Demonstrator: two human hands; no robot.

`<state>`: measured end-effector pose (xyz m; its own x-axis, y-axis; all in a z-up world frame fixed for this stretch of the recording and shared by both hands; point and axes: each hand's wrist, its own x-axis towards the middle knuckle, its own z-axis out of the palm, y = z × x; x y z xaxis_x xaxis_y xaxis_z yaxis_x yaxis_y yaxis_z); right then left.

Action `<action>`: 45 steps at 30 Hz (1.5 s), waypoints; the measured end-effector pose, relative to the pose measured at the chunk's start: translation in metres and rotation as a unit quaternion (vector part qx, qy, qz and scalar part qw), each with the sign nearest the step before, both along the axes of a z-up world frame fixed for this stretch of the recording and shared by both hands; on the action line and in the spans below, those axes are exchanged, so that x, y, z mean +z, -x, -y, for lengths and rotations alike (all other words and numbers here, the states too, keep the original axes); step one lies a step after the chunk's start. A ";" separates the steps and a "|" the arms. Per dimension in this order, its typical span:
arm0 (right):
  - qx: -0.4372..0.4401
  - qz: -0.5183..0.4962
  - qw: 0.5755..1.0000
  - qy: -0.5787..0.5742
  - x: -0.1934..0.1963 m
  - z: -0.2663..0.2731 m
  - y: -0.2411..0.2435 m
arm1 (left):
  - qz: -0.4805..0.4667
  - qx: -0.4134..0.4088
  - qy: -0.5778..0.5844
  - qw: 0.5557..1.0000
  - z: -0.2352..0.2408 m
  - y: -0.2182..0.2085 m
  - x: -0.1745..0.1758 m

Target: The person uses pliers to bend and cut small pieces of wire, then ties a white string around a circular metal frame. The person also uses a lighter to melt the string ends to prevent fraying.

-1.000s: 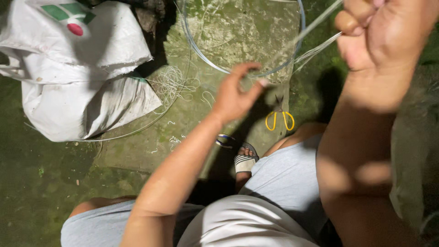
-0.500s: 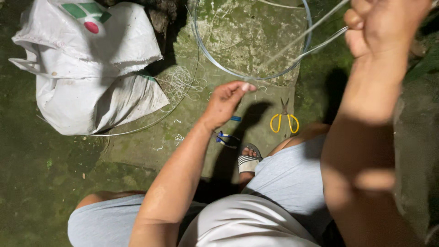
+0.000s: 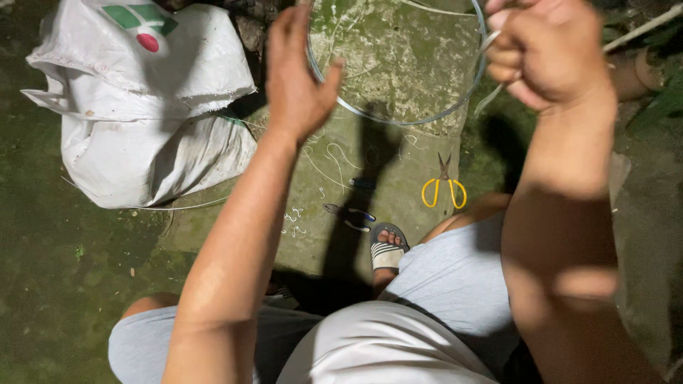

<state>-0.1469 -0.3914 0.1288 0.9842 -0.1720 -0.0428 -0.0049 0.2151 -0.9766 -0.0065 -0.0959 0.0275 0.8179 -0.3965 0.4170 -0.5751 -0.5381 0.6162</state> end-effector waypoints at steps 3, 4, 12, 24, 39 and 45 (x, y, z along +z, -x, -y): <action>0.083 -0.017 0.996 0.006 0.002 -0.034 -0.007 | -0.139 -0.183 0.185 0.955 0.023 0.038 0.018; 0.101 -0.021 0.995 0.016 0.002 -0.045 -0.008 | -0.160 -0.233 0.228 0.932 0.028 0.049 0.024; 0.215 0.002 0.952 0.217 -0.002 -0.086 -0.012 | -0.335 -0.261 0.121 0.897 0.005 0.080 0.059; 0.289 -0.005 0.874 0.390 0.006 -0.095 0.000 | -0.295 -0.219 0.161 0.916 -0.094 0.094 0.066; 0.375 0.106 0.783 0.485 0.044 -0.159 0.019 | -0.454 -0.307 0.262 0.795 -0.117 0.140 0.082; 0.400 0.073 0.775 0.483 0.036 -0.168 0.010 | -0.399 -0.281 0.279 0.827 -0.101 0.146 0.074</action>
